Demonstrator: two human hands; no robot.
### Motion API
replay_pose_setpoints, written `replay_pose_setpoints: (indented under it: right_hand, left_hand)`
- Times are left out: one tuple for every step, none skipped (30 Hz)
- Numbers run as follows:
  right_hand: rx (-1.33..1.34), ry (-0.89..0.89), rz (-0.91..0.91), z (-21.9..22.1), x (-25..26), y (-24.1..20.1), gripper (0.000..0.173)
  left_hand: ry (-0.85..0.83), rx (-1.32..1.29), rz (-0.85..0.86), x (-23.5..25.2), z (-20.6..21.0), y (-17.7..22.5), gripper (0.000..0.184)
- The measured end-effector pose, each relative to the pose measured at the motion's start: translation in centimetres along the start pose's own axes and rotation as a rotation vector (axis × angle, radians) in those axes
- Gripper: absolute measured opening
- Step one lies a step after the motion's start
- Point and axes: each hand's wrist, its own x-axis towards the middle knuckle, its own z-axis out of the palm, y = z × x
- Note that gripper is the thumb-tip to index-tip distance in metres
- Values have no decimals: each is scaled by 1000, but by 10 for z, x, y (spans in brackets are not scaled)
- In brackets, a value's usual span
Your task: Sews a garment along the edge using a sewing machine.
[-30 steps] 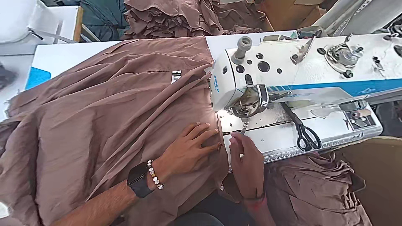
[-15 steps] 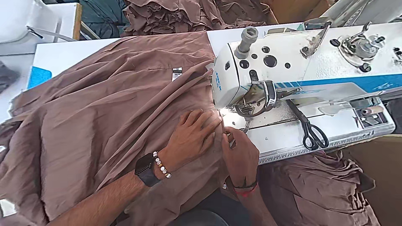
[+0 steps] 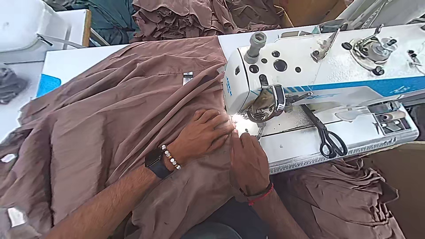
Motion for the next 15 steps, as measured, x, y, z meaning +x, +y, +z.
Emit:
replay_pose_setpoints:
  right_hand:
    - [13,-10,2,-1,1,3,34]
    - [50,-19,16,-3,-1,6,36]
    - [113,-14,42,-6,-8,10,37]
    - [197,8,72,-10,-19,13,36]
    - [280,33,92,-14,-34,14,36]
    - [326,32,85,-18,-52,14,38]
    - [353,12,59,-19,-72,14,39]
    - [350,7,33,-19,-91,15,36]
    - [317,44,24,-18,-107,18,26]
    - [274,107,41,-20,-119,23,20]
    - [224,183,69,-25,-127,30,18]
    - [157,254,94,-31,-128,36,17]
    - [87,277,110,-36,-124,41,17]
    - [24,206,127,-44,-120,42,17]
    - [-40,40,142,-53,-116,39,16]
  left_hand:
    - [12,-8,26,2,-1,-1,38]
    - [10,-18,38,2,-2,2,38]
    - [-2,-29,30,-1,-2,8,39]
    - [-22,-46,-1,-5,-2,18,41]
    - [-44,-74,-46,-9,0,27,42]
    - [-56,-97,-84,-14,2,33,43]
    - [-46,-106,-95,-18,5,35,43]
    - [-38,-106,-85,-21,6,34,43]
    - [-37,-105,-65,-21,6,33,43]
    - [-34,-101,-46,-21,6,31,43]
    - [-29,-95,-38,-21,6,31,43]
    - [-23,-81,-39,-20,6,31,42]
    - [-16,-63,-43,-19,5,30,42]
    - [-16,-48,-47,-18,5,30,42]
    - [-18,-44,-50,-18,5,31,43]
